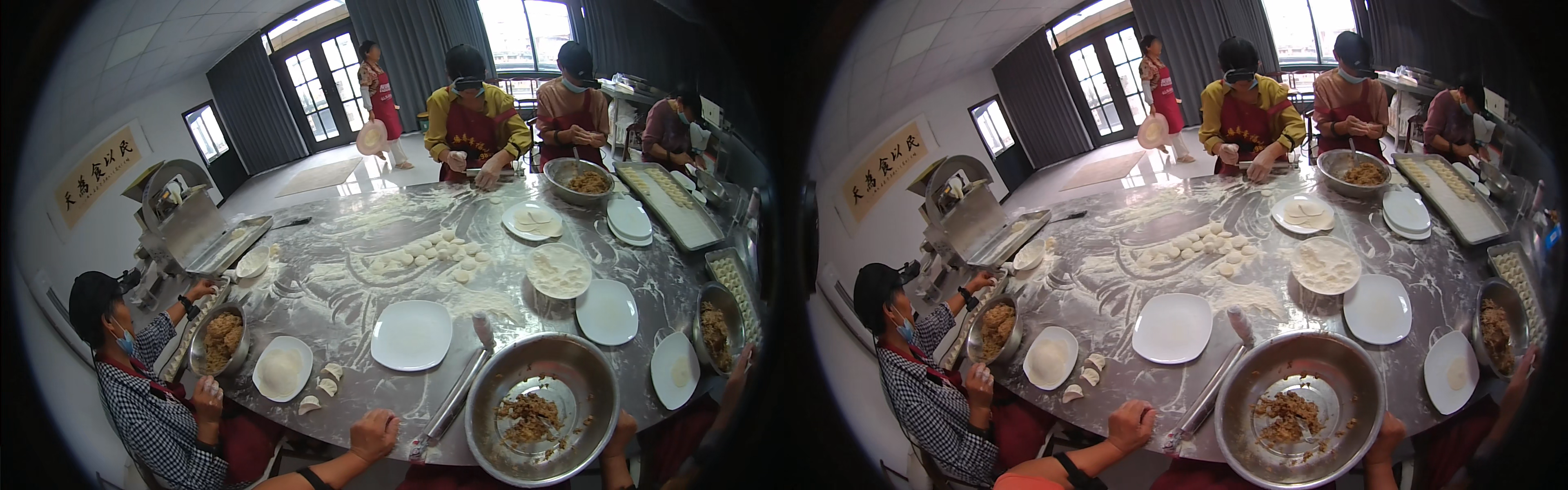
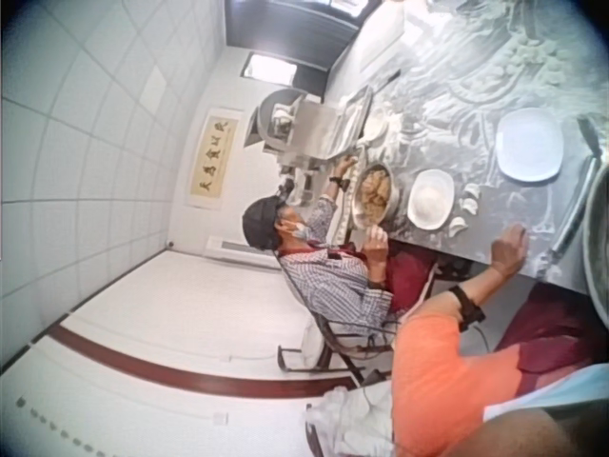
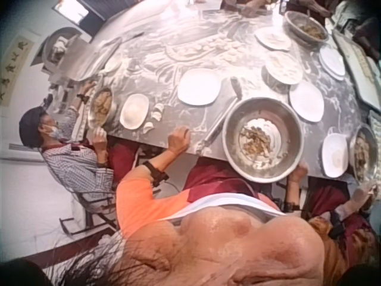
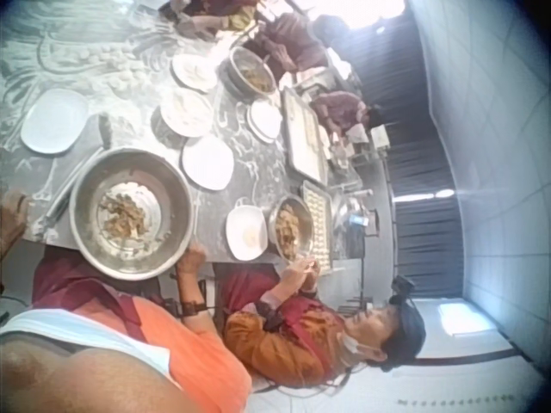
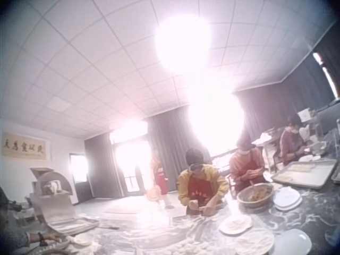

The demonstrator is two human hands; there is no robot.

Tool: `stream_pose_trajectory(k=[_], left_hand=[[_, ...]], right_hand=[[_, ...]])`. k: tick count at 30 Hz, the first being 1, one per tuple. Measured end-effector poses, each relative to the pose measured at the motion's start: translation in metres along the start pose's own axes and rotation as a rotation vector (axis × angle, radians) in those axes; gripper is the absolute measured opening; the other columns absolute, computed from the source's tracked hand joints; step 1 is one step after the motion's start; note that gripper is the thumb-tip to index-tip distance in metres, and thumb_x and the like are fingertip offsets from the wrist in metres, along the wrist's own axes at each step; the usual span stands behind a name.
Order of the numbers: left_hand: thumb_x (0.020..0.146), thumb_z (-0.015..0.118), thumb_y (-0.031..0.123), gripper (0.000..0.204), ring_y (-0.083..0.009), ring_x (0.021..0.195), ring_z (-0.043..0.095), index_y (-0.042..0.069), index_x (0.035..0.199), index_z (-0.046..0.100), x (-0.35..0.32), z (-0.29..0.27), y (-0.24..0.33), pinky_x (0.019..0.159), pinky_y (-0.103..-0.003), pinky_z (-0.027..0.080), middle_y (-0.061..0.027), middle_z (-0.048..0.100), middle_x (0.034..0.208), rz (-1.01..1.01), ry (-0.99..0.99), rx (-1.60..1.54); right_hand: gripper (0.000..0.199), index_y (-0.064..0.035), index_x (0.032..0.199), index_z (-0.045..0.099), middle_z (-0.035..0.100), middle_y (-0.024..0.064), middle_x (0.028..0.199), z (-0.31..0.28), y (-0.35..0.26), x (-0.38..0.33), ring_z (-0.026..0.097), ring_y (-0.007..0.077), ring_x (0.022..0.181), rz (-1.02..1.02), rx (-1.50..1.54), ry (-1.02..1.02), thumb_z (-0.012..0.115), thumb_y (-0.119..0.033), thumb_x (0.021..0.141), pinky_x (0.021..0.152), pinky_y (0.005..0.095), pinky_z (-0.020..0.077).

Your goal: The person prepares dumplings at a large table with other people. The person uses a small spoon to scoop filling from a metal bowl into a round dough wrapper, then uses their fingers to pinch and fold the edges of the dough to seal the dumpling.

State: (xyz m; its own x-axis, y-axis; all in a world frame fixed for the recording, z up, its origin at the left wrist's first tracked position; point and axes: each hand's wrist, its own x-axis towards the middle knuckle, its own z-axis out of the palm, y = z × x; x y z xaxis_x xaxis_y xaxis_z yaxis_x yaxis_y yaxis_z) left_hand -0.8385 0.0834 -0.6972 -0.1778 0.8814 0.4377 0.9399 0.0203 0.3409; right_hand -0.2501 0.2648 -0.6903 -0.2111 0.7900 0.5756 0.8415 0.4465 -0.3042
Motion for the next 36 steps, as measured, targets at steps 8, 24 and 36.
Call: stream_pose_trajectory(k=[8, 24, 36], left_hand=[[0.100, 0.077, 0.023, 0.014, -0.0395, 0.085, 0.075, 0.011, 0.102, 0.073, -0.001, -0.005, 0.008, 0.073, -0.050, 0.061, -0.0126, 0.076, 0.094, -0.013, -0.019, 0.014], [0.101, 0.076, 0.018, 0.011, -0.0422, 0.088, 0.073, 0.007, 0.101, 0.072, -0.025, -0.325, 0.340, 0.074, -0.053, 0.059, -0.0155, 0.073, 0.096, -0.058, 0.057, -0.035], [0.103, 0.076, 0.010, 0.010, -0.0410, 0.081, 0.074, 0.005, 0.110, 0.073, -0.035, -0.354, 0.362, 0.067, -0.050, 0.059, -0.0155, 0.074, 0.095, -0.014, 0.428, -0.117]], right_hand=[[0.031, -0.0082, 0.075, 0.061, 0.058, 0.0171, 0.065, -0.008, 0.011, -0.004, 0.064, 0.0409, 0.059, 0.009, 0.012, 0.029, 0.079, -0.031, 0.088, 0.054, 0.0532, 0.0423], [0.011, -0.0027, 0.093, 0.078, 0.074, 0.0140, 0.077, -0.442, 0.007, 0.017, 0.071, 0.0285, 0.068, 0.124, 0.300, -0.075, 0.081, -0.012, 0.089, 0.064, 0.0444, 0.0520], [0.009, -0.0035, 0.097, 0.082, 0.078, 0.0027, 0.082, -0.458, 0.038, 0.016, 0.069, 0.0136, 0.072, 0.090, 0.367, -0.127, 0.073, 0.000, 0.096, 0.065, 0.0342, 0.0539]])
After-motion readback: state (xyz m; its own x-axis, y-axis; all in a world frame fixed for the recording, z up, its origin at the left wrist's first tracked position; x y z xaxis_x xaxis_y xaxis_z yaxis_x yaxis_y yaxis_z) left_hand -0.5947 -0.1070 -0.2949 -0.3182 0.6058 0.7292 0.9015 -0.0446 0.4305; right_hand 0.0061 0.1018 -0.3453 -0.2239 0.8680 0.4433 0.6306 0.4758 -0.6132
